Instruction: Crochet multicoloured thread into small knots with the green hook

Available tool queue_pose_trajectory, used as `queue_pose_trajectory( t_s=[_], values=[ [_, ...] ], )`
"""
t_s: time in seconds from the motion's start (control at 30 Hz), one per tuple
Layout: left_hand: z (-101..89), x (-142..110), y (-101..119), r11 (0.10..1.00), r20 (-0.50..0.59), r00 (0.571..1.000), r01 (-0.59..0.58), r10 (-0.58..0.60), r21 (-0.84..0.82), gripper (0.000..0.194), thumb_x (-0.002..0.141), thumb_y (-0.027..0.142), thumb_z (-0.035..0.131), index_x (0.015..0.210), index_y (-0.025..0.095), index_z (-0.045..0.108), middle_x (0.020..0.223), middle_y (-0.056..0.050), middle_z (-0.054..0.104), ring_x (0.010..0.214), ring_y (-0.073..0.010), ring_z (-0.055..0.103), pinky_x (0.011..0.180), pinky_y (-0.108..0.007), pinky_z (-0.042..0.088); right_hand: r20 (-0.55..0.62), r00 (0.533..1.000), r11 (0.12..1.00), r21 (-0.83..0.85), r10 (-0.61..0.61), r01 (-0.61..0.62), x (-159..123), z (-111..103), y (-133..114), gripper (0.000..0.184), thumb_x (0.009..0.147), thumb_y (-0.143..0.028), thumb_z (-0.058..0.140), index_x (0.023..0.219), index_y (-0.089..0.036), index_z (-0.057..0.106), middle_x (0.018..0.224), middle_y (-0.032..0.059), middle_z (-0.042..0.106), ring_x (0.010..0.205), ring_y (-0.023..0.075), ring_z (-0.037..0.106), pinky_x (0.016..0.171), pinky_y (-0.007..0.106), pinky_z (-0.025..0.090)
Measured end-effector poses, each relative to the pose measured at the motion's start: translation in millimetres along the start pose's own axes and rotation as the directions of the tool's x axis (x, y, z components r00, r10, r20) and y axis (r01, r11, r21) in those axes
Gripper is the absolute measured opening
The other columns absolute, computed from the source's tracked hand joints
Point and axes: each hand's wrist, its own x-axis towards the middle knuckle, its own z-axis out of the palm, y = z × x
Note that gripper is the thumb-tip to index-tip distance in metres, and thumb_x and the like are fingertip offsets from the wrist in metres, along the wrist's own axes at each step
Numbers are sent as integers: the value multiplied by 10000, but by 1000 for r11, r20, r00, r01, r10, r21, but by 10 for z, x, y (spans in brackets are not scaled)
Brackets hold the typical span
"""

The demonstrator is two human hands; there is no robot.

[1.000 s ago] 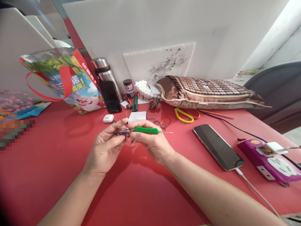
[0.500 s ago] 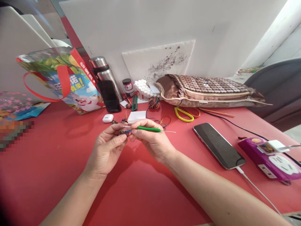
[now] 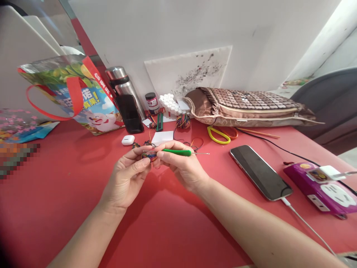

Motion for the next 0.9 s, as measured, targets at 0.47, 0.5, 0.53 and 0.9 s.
queue_pose_trajectory(
  t_s=[0.47, 0.5, 0.53, 0.9],
  values=[
    [25, -18, 22, 999, -38, 999, 10, -8, 43, 258, 598, 186, 955, 835, 164, 855, 865, -65, 802, 573, -56, 545, 503, -166, 416, -35, 999, 1000, -23, -14, 13, -3, 31, -29, 193, 683, -239, 963, 795, -216, 807, 862, 5, 769, 700, 128, 673, 705, 294, 565],
    [35, -25, 24, 998, -39, 999, 23, -21, 50, 245, 600, 193, 959, 814, 161, 845, 817, -52, 787, 532, -37, 493, 477, -160, 382, -41, 999, 1000, -12, -19, 18, -1, 29, -26, 188, 678, -228, 962, 778, -214, 803, 868, 3, 768, 698, 122, 671, 697, 285, 562],
    [43, -33, 27, 998, -37, 999, 41, -39, 54, 234, 601, 197, 964, 790, 158, 832, 754, -36, 763, 502, -26, 453, 462, -156, 360, -43, 999, 1000, 1, -16, 16, 2, 26, -23, 184, 678, -222, 960, 771, -214, 802, 861, 2, 766, 692, 120, 671, 692, 282, 562],
    [21, -25, 64, 982, -5, 982, 188, -189, -20, 242, 586, 175, 949, 768, 113, 801, 702, -45, 718, 520, -27, 462, 446, -125, 374, -54, 998, 999, 47, 24, -22, 29, 17, 3, 194, 683, -219, 953, 752, -208, 772, 744, -10, 728, 664, 119, 642, 683, 278, 542]
  ],
)
